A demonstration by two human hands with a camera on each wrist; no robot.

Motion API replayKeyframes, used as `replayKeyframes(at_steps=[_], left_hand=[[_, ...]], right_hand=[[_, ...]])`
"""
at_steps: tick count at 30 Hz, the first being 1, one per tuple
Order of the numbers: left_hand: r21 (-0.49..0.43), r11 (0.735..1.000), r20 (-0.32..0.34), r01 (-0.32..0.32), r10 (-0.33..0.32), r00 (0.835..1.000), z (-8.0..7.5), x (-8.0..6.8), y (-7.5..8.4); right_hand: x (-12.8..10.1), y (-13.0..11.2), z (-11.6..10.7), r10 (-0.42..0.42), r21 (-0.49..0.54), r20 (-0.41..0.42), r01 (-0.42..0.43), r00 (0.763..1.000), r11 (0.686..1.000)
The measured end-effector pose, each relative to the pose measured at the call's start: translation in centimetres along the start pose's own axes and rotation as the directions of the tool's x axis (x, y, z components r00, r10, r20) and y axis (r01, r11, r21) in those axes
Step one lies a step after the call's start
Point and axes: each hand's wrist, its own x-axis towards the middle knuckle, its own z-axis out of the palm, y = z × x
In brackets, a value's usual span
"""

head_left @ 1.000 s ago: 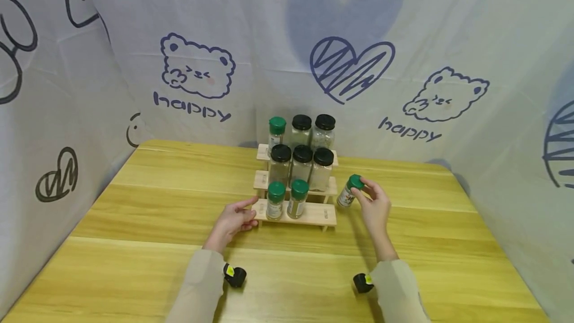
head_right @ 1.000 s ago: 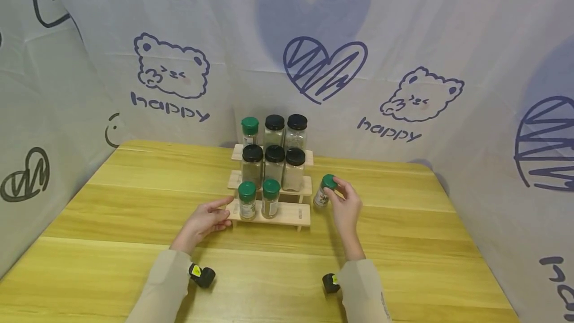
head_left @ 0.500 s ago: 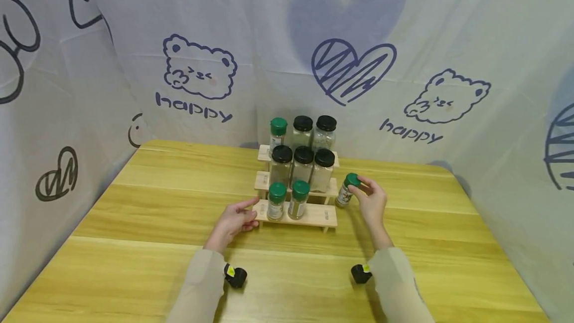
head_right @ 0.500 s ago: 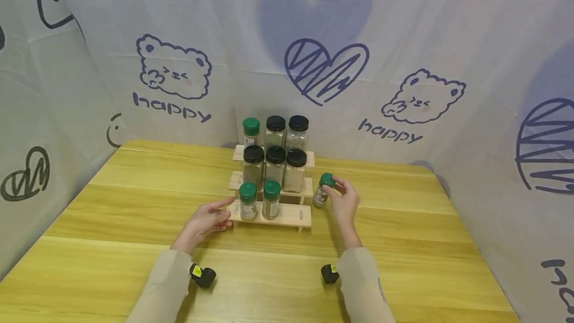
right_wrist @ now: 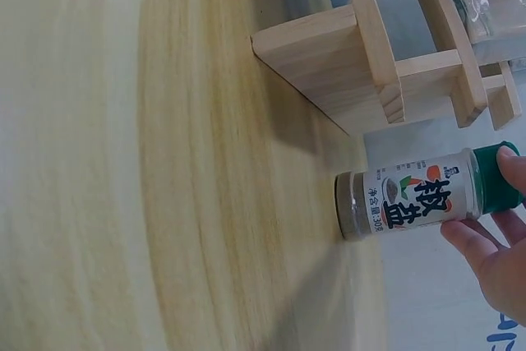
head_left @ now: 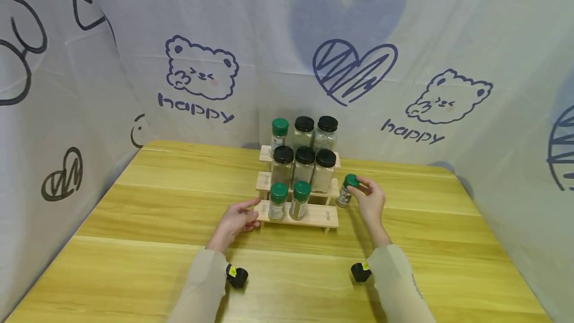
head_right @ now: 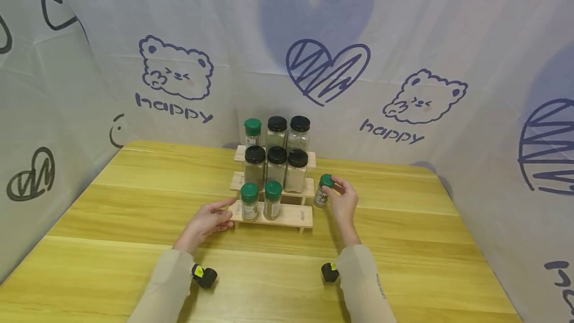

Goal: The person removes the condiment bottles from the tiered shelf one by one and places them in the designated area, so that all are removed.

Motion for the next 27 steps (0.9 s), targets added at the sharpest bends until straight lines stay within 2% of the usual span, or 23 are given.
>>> replayKeyframes(at_steps=[15,27], left_hand=[[0.023,1.0,-0.015,-0.006,0.006,1.0,0.0,0.0,-0.2],[0.025,1.0,-0.02,0.011,-0.01,1.0,0.0,-0.2,0.1]], right_hand=[[-0.3,-0.1,-0.3,-0.044,0.01,0.04,0.044,0.998,0.999],[-1.6,-0.3,-1.2,0.003,0.075,-0.005,-0.003,1.0,0.997]])
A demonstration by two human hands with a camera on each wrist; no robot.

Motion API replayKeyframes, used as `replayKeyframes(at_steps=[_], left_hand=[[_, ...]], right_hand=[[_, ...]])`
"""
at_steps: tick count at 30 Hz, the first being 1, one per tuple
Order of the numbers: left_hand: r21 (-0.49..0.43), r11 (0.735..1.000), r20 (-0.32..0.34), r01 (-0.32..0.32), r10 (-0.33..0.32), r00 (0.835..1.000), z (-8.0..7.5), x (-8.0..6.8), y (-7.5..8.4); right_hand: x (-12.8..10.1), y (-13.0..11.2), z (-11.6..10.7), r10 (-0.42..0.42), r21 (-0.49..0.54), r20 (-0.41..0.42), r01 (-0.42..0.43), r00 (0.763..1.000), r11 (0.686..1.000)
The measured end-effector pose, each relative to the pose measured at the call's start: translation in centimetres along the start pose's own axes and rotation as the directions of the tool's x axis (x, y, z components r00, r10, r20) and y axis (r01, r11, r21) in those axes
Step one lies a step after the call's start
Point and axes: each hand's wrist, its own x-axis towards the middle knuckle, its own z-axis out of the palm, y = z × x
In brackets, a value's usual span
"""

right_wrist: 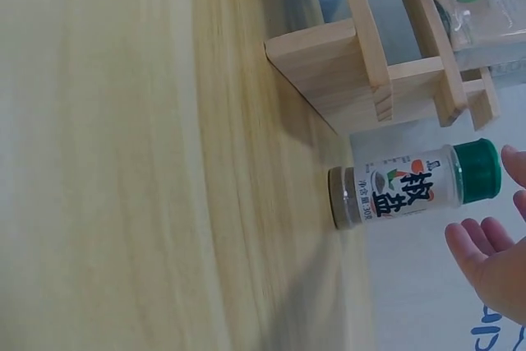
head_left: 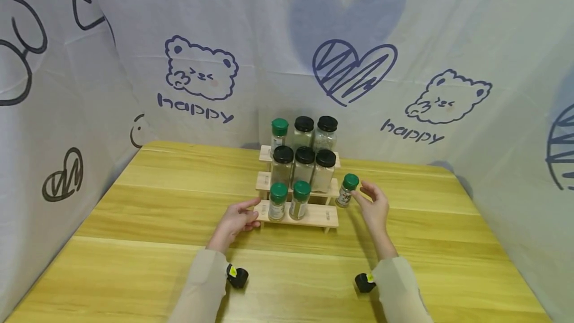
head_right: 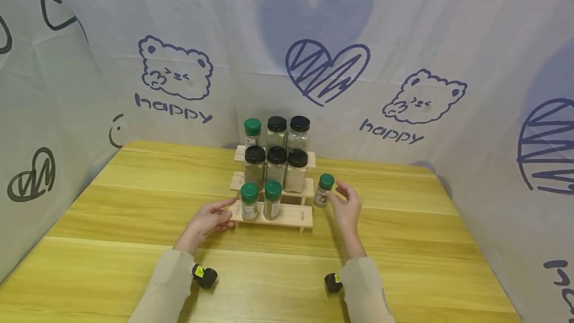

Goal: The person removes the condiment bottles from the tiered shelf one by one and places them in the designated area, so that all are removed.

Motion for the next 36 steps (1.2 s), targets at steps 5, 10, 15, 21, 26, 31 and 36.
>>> replayKeyframes(at_steps=[5,10,15,21,26,31,36], left_hand=[[0.007,1.0,0.005,-0.001,0.001,1.0,0.0,0.1,0.0],[0.018,1.0,0.013,-0.009,0.009,1.0,-0.1,0.3,-0.2],[0.025,1.0,0.013,-0.015,0.014,1.0,-0.2,0.2,-0.1],[0.029,1.0,0.009,-0.003,0.003,1.0,-0.1,0.2,0.1],[0.03,1.0,0.01,-0.002,0.001,1.0,-0.1,0.0,0.2],[0.029,1.0,0.014,-0.002,0.001,1.0,0.0,-0.2,0.3],[0.025,1.0,0.022,-0.002,0.001,1.0,0.0,-0.1,0.2]], right_hand=[[-0.6,-0.4,-0.4,-0.001,0.019,-0.006,0.001,1.0,1.0],[-1.2,-0.8,-0.6,-0.021,0.021,-0.017,0.021,1.0,1.0],[-1.8,-1.1,-0.7,-0.022,0.029,-0.015,0.022,1.0,0.999],[-2.7,-1.6,-0.8,-0.036,0.055,0.009,0.035,0.999,0.998],[-3.3,-1.2,-0.5,-0.12,0.155,0.016,0.116,0.993,0.981],[-3.8,-1.3,0.1,-0.153,0.209,0.018,0.146,0.988,0.967],[-4.6,-2.7,0.9,-0.12,0.166,0.044,0.112,0.992,0.98]])
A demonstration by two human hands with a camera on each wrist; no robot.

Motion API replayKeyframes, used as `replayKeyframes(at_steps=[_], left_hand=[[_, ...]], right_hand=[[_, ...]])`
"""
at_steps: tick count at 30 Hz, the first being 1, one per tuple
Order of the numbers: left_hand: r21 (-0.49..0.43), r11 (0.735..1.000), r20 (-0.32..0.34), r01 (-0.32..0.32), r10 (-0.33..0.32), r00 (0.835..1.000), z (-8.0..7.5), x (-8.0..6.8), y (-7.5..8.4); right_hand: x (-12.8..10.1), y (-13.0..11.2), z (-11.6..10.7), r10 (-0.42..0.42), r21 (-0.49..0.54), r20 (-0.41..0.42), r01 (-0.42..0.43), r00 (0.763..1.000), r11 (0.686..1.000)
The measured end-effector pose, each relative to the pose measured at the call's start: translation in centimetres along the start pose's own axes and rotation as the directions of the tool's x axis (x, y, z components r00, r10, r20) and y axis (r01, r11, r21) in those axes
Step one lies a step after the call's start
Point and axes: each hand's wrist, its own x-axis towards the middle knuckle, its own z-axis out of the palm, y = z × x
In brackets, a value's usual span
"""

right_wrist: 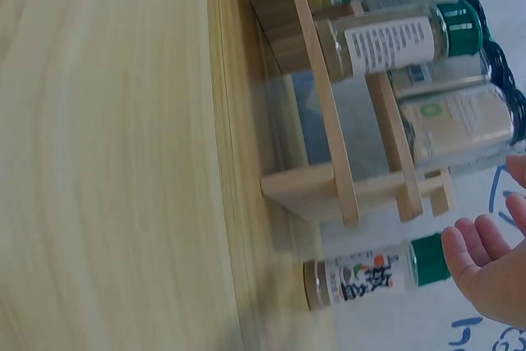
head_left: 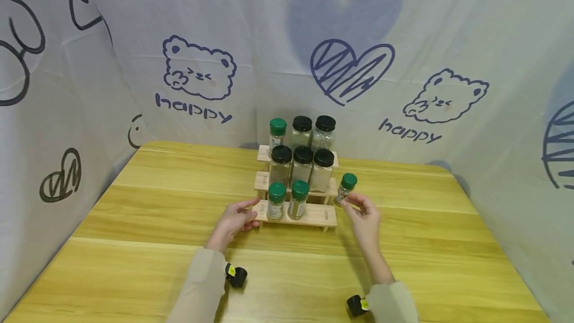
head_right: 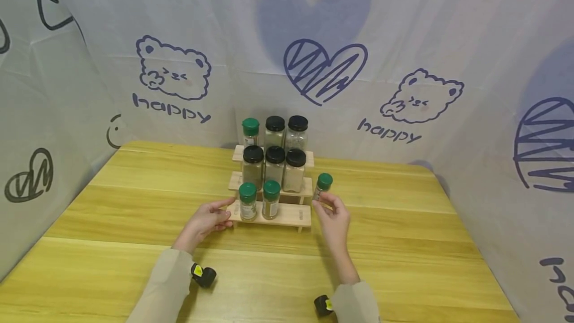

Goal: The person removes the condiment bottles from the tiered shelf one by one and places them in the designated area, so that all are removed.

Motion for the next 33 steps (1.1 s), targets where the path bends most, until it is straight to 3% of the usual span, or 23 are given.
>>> replayKeyframes(at_steps=[7,9,10,15,29,33], left_hand=[[0.011,1.0,-0.002,0.003,-0.003,1.0,0.1,0.1,0.1],[0.01,1.0,-0.001,0.004,-0.004,1.0,0.1,0.0,0.1],[0.01,1.0,-0.002,0.005,-0.005,1.0,0.1,0.0,0.1],[0.011,1.0,0.0,0.005,-0.005,1.0,0.1,0.0,0.1],[0.008,1.0,0.001,0.007,-0.007,1.0,0.1,0.0,0.1],[0.009,1.0,0.002,0.006,-0.006,1.0,0.1,-0.1,0.2]], right_hand=[[-0.3,1.1,1.0,-0.07,0.114,0.078,0.061,0.995,0.992],[-0.3,0.8,1.5,-0.056,0.115,0.085,0.046,0.995,0.992],[-0.6,-0.6,1.9,-0.032,0.079,0.072,0.026,0.997,0.997],[-0.6,-1.2,3.0,0.002,0.072,0.105,-0.01,0.994,0.997],[-0.5,-2.1,6.0,-0.047,0.084,0.234,0.028,0.971,0.996],[-0.6,-3.3,6.6,-0.059,0.064,0.25,0.044,0.967,0.997]])
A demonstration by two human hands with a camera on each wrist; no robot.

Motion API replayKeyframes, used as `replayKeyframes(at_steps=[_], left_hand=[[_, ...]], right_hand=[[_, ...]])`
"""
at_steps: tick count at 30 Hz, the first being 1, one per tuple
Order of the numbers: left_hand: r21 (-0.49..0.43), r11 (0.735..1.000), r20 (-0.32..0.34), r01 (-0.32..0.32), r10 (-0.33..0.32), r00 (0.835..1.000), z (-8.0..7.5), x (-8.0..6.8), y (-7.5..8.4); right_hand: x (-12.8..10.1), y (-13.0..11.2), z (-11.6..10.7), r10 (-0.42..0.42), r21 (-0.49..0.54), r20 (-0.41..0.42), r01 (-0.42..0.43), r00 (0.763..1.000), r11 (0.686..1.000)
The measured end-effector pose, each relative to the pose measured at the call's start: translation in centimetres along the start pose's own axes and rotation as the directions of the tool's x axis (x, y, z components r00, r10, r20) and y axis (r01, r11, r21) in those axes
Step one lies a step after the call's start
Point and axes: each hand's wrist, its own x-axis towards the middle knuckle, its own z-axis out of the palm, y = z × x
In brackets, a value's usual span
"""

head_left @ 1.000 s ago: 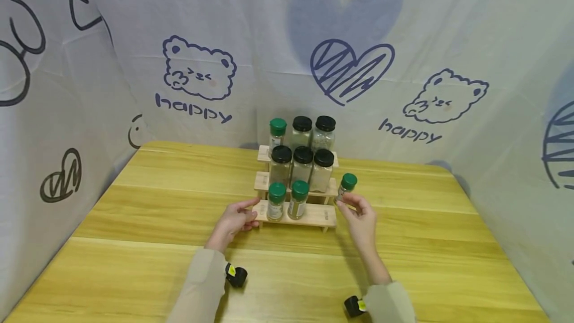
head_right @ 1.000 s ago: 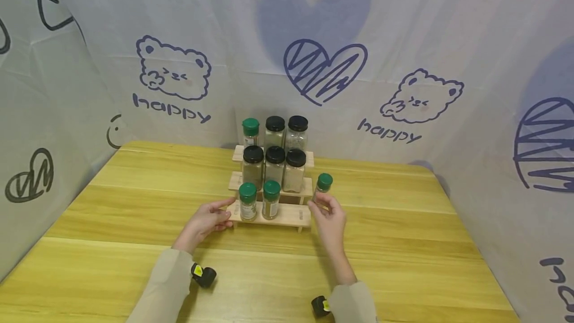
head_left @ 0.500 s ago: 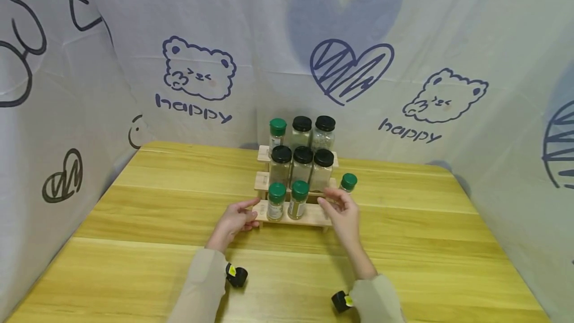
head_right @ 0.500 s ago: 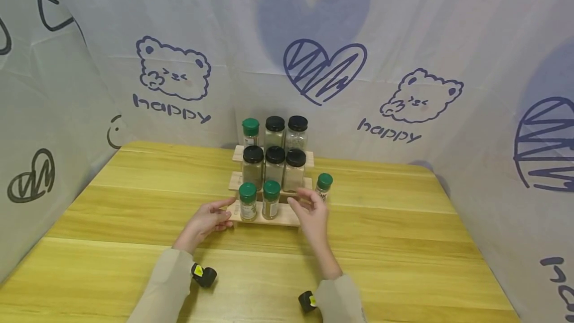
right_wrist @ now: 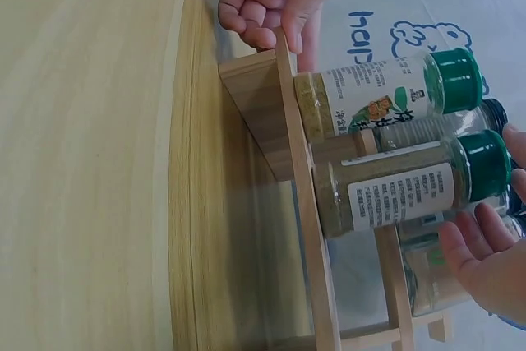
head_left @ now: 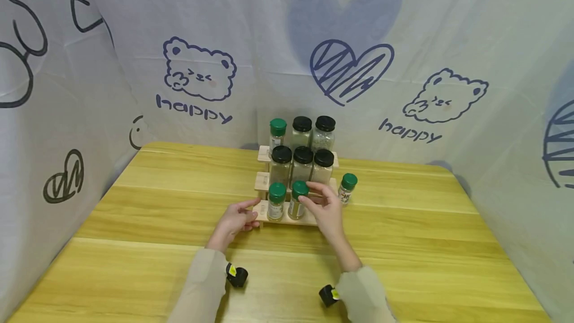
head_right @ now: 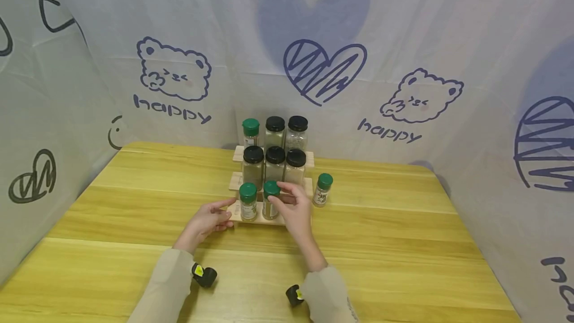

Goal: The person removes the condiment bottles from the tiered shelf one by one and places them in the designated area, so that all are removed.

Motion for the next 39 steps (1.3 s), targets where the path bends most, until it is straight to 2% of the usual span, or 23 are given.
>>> replayKeyframes(at_steps=[4,14,18,25,39], left_hand=[[-0.007,1.0,-0.002,0.003,-0.003,1.0,0.0,0.0,0.0],[-0.002,1.0,0.002,0.0,0.0,1.0,0.0,0.0,0.0],[-0.001,1.0,0.002,0.001,-0.001,1.0,0.0,0.0,0.0],[0.001,1.0,0.006,-0.001,0.001,1.0,0.0,0.0,0.0],[-0.011,1.0,0.007,-0.001,0.001,1.0,0.0,0.0,0.1]], right_hand=[[0.0,-1.2,0.5,-0.011,-0.025,0.007,0.011,1.0,1.0],[0.0,-1.0,0.8,-0.007,-0.051,0.013,0.007,1.0,0.999],[0.0,-0.9,0.8,-0.04,-0.056,0.014,0.04,0.999,0.998],[-0.1,-0.6,0.8,-0.09,-0.061,-0.016,0.089,0.996,0.994],[-0.4,-1.2,-0.7,-0.118,-0.077,-0.078,0.112,0.99,0.991]])
